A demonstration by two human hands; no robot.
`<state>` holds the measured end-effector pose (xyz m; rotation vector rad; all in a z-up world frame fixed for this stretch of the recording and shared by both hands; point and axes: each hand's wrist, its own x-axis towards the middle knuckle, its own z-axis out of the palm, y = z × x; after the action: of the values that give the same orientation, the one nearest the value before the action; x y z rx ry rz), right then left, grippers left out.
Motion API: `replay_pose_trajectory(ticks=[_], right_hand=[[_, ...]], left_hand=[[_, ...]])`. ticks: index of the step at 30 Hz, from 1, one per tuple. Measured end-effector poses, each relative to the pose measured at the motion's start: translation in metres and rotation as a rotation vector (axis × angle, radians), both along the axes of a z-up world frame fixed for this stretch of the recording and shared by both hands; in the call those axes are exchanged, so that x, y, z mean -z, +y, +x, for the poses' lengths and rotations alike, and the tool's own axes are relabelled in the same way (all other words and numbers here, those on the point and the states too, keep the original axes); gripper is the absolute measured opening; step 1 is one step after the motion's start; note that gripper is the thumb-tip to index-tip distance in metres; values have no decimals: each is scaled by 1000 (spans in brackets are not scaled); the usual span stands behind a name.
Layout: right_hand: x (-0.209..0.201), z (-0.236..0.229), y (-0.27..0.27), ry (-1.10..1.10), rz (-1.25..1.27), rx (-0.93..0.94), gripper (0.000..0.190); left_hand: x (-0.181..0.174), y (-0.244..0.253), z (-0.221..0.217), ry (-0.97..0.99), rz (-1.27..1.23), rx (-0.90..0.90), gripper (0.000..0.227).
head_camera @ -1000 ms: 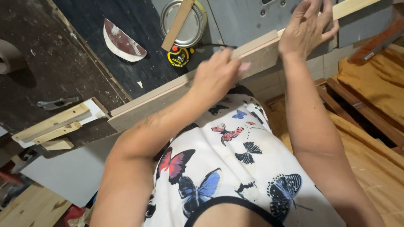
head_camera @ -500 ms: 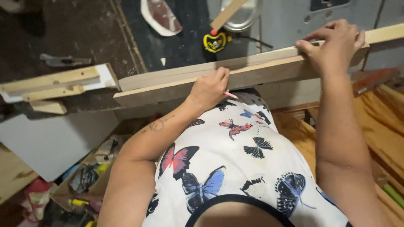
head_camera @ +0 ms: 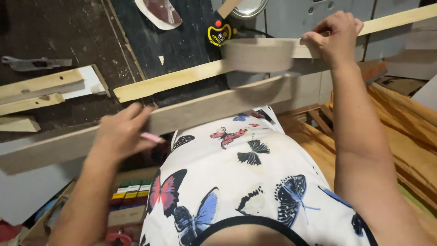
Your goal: Measuring, marking, and cutting thin wood strips or veneer using a tape measure, pencil, and utility knife on a workbench.
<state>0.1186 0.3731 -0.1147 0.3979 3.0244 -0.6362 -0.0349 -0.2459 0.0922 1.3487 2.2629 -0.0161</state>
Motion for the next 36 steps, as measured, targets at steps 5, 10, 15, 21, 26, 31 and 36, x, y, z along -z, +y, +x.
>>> replay_pose_trajectory(ticks=[5,10,15,21,26,31,36], right_hand=[[14,20,-12,278,34,-46,27],[45,-4,-24,425,43,-100,20],[39,8,-39,486,184,-45,15],[30,7,-59,448,42,98,14],[19,30,-60,415,-16,177,7],[-60,48,-105,218,-562,581,10],[-81,55,-126,172,-887,746,7]], left_hand=[[-34,-109,10,171,88,-223,96],[-78,-112,-28,616,227,-308,54],[-59,-98,-94,720,254,-520,51],[53,-43,-215,931,309,-690,56],[87,22,-258,537,-6,-997,46],[121,44,-287,595,-122,-904,68],[180,28,-309,616,-53,-960,64]])
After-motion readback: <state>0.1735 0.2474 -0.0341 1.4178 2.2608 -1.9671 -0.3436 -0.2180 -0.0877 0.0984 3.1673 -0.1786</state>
